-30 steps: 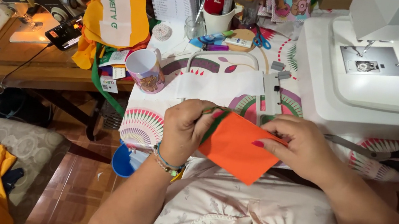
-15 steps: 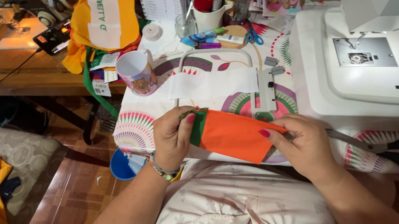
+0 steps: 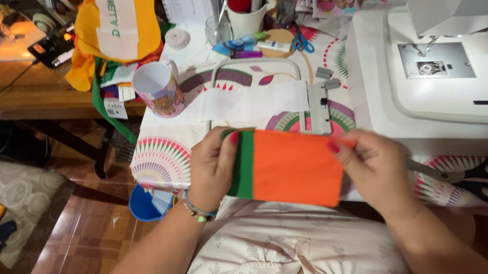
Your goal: Trimming and folding fabric pieces at a sewing station to prepare them for assembly
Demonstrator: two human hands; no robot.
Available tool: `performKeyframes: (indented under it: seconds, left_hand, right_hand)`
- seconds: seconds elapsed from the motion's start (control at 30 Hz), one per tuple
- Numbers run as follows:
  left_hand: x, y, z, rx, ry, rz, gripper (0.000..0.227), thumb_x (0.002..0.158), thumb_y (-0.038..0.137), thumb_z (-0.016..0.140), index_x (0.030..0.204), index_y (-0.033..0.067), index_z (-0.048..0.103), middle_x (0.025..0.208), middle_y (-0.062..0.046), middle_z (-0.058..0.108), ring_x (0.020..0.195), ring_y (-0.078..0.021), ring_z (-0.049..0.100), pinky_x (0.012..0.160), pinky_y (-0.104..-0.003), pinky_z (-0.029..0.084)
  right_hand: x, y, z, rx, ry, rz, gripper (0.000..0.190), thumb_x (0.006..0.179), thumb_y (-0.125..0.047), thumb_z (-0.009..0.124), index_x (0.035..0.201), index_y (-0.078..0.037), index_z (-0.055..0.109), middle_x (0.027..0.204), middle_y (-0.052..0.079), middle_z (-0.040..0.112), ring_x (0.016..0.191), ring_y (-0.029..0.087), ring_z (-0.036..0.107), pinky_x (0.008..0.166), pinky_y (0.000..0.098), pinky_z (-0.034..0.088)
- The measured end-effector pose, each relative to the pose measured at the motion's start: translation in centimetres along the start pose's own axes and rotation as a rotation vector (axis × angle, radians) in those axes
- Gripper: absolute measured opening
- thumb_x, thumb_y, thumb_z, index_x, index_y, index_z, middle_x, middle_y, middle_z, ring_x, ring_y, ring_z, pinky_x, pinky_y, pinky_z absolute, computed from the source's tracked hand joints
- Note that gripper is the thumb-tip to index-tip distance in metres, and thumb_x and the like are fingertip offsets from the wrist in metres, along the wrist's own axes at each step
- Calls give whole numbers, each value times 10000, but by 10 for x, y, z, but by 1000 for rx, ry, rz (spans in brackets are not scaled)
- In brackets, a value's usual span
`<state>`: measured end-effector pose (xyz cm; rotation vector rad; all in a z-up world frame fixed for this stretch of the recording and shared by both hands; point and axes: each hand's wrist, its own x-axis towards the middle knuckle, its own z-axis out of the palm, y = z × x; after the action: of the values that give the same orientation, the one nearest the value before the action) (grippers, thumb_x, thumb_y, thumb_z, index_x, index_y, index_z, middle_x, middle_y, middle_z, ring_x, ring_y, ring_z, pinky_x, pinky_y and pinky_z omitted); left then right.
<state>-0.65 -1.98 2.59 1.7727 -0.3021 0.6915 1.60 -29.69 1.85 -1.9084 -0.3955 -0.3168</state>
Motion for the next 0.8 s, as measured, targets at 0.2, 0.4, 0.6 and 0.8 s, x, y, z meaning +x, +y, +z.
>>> performKeyframes:
  seconds: [0.2,0.4,0.6,0.8]
  left_hand:
    - [-12,-32,26,442,-301,-190,241,1041,293,570,1073,72,661,767,-251,708,793,-506,695,704,-611,550]
    - [-8,-27,50,742,-460,-195,260,1048,357,504,1099,124,608,719,-182,731,763,-436,749,714,-584,573]
    - [6,-42,79,839,-497,-125,215,1025,372,449,1095,194,545,662,-104,719,723,-399,759,694,-564,592]
    - [9,-63,94,907,-490,13,151,1018,266,433,1087,165,520,635,-105,698,665,-383,754,631,-548,594]
  right_hand:
    - [13,33,-9,-544,-24,-97,134,1050,-189,678,1160,-140,736,720,131,656,683,352,687,606,418,528]
    - [11,58,-9,-878,-26,-257,171,1107,-208,625,1229,-104,684,931,116,677,855,345,716,704,448,586]
    - [-5,16,10,-520,-74,-717,160,1003,11,661,1145,7,734,1194,207,680,1155,434,656,982,538,533]
    - [-25,23,4,-500,-523,-691,400,993,-226,593,1354,-56,628,1429,135,635,1370,312,558,1183,471,396]
